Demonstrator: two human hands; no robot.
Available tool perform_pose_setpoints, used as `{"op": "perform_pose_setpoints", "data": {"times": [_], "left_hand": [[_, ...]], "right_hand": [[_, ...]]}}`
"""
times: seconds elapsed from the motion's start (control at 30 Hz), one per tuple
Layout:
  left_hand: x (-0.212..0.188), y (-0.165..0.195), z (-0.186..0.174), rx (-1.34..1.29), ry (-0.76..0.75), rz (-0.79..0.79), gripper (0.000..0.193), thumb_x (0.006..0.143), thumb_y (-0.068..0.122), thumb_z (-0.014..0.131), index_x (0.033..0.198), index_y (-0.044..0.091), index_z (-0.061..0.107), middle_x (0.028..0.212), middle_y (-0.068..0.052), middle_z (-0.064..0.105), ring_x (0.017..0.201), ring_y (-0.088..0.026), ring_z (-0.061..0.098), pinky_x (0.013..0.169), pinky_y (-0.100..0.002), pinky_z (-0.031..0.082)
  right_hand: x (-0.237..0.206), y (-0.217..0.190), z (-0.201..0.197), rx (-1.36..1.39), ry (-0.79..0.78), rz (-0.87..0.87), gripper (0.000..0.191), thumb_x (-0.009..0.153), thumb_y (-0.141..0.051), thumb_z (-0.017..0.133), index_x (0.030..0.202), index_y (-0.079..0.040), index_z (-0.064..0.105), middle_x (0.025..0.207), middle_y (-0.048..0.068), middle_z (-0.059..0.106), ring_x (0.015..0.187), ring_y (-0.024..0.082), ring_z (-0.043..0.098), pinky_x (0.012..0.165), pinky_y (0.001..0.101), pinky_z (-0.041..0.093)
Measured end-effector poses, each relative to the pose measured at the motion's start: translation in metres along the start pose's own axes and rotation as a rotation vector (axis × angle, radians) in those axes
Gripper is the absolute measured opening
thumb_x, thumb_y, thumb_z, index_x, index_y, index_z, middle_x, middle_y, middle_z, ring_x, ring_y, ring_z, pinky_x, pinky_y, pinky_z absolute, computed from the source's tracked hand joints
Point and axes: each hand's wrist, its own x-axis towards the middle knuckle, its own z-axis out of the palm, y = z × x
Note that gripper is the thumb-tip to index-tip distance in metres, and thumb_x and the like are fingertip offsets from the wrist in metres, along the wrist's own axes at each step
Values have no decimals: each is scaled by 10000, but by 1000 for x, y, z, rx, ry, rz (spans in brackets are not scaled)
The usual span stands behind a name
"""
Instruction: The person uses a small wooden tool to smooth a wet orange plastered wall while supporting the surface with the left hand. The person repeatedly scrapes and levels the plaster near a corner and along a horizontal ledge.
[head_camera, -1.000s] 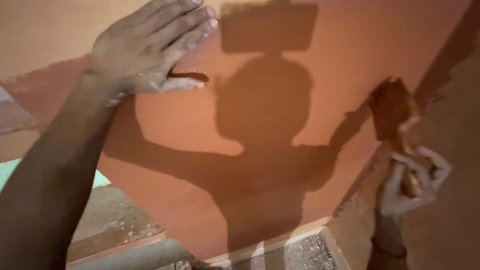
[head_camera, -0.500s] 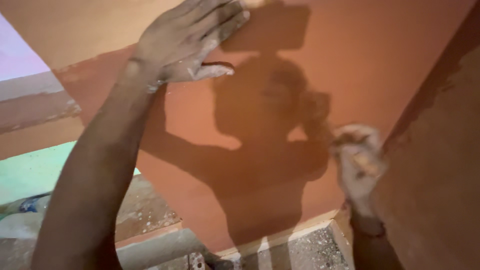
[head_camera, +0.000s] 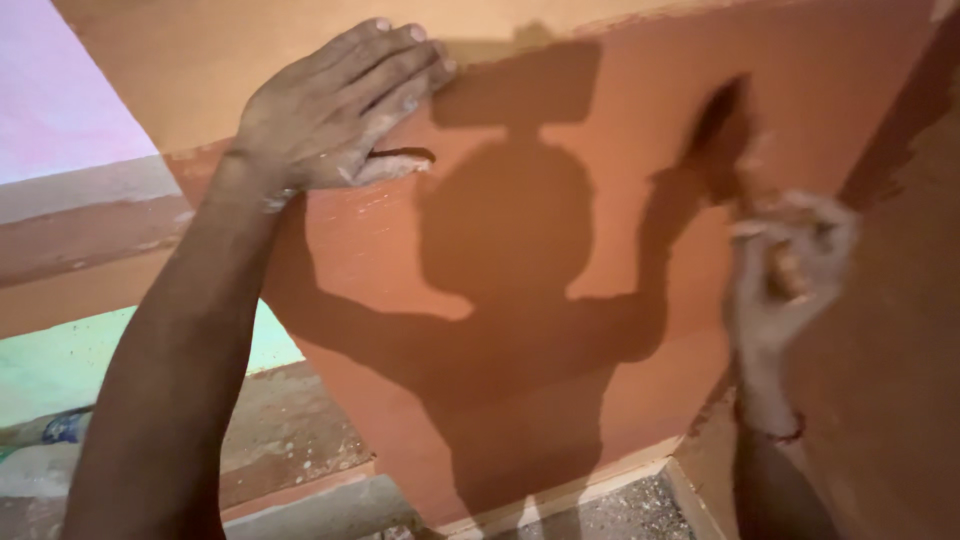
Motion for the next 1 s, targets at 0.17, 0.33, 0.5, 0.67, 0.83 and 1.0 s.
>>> {"op": "perform_pose_setpoints", "data": {"times": [0.17,0.33,0.5,0.67,0.83,1.0], "left_hand": [[1,-4,1,-52,-28,-14,688,1089,499,538,1598,38,496,1571,-134,525,1482,-292,473,1273,-421,361],[-8,-12,-8,-85,-26,-39,585,1119,375,607,1564,12,499,1586,-132,519,1521,-287,452,1306,-411,356],[-11,-19,-9,29,9,-19,766,1049,513,616,1605,2,483,1611,-142,500,1530,-280,430,1308,-417,324],[-15,-18,-8,36,21,-10,768,1081,599,557,1568,11,476,1617,-124,512,1538,-273,413,1323,-406,303],[-15,-15,-6,-13,21,-32,758,1125,613,535,1586,17,455,1576,-116,505,1529,-277,420,1315,-408,319],[-17,-16,-3,-102,55,-84,748,1100,564,592,1627,70,398,1637,-107,448,1510,-304,426,1278,-414,366]], "right_hand": [[-37,-84,25,604,-236,58,70,1015,-15,709,953,-41,728,1329,72,590,1210,199,602,1062,392,609],[-26,-90,30,769,-239,176,57,996,16,728,997,-41,737,1353,77,583,1181,182,631,1013,374,643],[1,-42,-2,147,25,84,141,1060,84,770,964,-15,739,1303,61,620,1136,167,597,970,285,506],[15,-1,-17,-131,99,-90,136,1102,124,705,1027,33,773,1295,96,595,1228,226,563,1002,319,455],[8,-29,17,-95,-31,-95,127,1091,80,780,1014,-12,741,1314,79,549,1216,219,580,1043,321,480],[-37,-94,56,897,-198,113,79,980,-3,676,979,-51,738,1390,61,594,1147,205,625,895,367,672]]}}
